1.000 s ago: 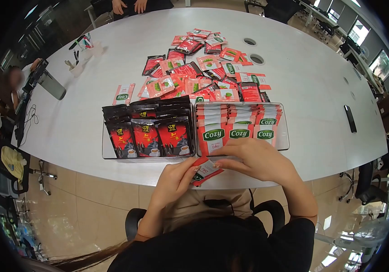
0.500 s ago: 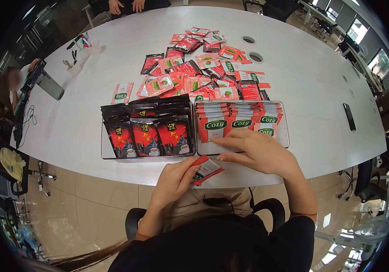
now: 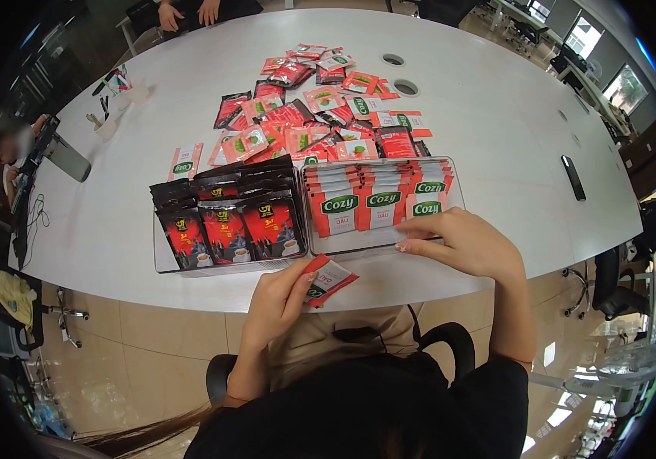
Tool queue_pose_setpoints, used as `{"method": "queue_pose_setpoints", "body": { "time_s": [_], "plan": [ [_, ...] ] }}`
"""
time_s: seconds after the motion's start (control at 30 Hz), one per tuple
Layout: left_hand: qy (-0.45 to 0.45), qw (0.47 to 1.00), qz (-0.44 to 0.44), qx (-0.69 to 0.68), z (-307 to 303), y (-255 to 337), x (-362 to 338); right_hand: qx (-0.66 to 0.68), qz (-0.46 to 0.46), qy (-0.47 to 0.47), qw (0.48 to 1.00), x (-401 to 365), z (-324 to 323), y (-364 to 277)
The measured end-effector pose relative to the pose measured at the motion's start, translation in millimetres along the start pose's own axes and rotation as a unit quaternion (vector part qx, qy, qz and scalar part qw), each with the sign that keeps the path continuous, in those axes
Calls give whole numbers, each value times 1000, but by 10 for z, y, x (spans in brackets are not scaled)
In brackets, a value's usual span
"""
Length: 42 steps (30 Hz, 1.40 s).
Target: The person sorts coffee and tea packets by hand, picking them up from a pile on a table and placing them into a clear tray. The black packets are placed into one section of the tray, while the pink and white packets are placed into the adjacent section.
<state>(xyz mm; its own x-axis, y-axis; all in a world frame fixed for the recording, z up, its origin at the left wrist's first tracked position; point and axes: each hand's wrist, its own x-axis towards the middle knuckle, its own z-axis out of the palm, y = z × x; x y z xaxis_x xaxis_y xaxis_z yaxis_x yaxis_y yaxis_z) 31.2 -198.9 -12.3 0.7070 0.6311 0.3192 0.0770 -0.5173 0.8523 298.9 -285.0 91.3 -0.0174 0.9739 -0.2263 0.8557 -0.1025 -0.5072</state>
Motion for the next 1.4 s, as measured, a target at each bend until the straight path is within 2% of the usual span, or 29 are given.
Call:
{"method": "queue_pose_setpoints", "body": {
  "time_s": [0.13, 0.23, 0.43, 0.53, 0.63, 0.73, 0.8, 0.87, 0.97, 1.1, 1.2, 1.3, 1.33, 1.4],
  "plan": [
    [5, 1000, 1, 0, 6, -9, -5, -20, -11, 23, 999, 5, 36, 65],
    [16, 1000, 8, -9, 8, -5, 3, -22, 12, -11, 1000, -27, -24, 20],
    [30, 998, -22, -45, 13, -4, -11, -90, -31, 48, 994, -4, 58, 124],
    [38, 998, -7, -48, 14, -2, -4, -56, 9, 40, 998, -42, 58, 56],
    [34, 999, -5, -34, -10, 24, -7, -60, 4, 85, 995, -82, 55, -93],
    [31, 999, 23, -26, 35, 4, -8, -66, -92, 190, 975, -82, 183, -230],
    [10, 999, 30, -23, 40, 13, -18, -17, -184, 230, 956, -44, 344, -463],
    [1, 999, 34, -25, 48, -4, -34, -28, -263, 128, 956, -16, 466, -541],
    [44, 994, 33, -94, 74, -56, -75, 52, -282, 151, 946, 52, 672, -608],
    [62, 986, 32, -153, 100, -95, -128, 174, -239, 118, 948, 42, 741, -571],
    [42, 975, 52, -214, 54, -81, -153, 181, -188, 113, 959, -30, 690, -478],
    [86, 967, 61, -233, 173, -15, -166, 272, -131, 179, 937, -75, 729, -429],
    [102, 963, 63, -240, 192, -2, -166, 273, -137, 174, 936, -87, 737, -395],
    [134, 975, 147, -101, 172, -10, -151, 274, -143, 170, 936, -118, 738, -436]
  ]
}}
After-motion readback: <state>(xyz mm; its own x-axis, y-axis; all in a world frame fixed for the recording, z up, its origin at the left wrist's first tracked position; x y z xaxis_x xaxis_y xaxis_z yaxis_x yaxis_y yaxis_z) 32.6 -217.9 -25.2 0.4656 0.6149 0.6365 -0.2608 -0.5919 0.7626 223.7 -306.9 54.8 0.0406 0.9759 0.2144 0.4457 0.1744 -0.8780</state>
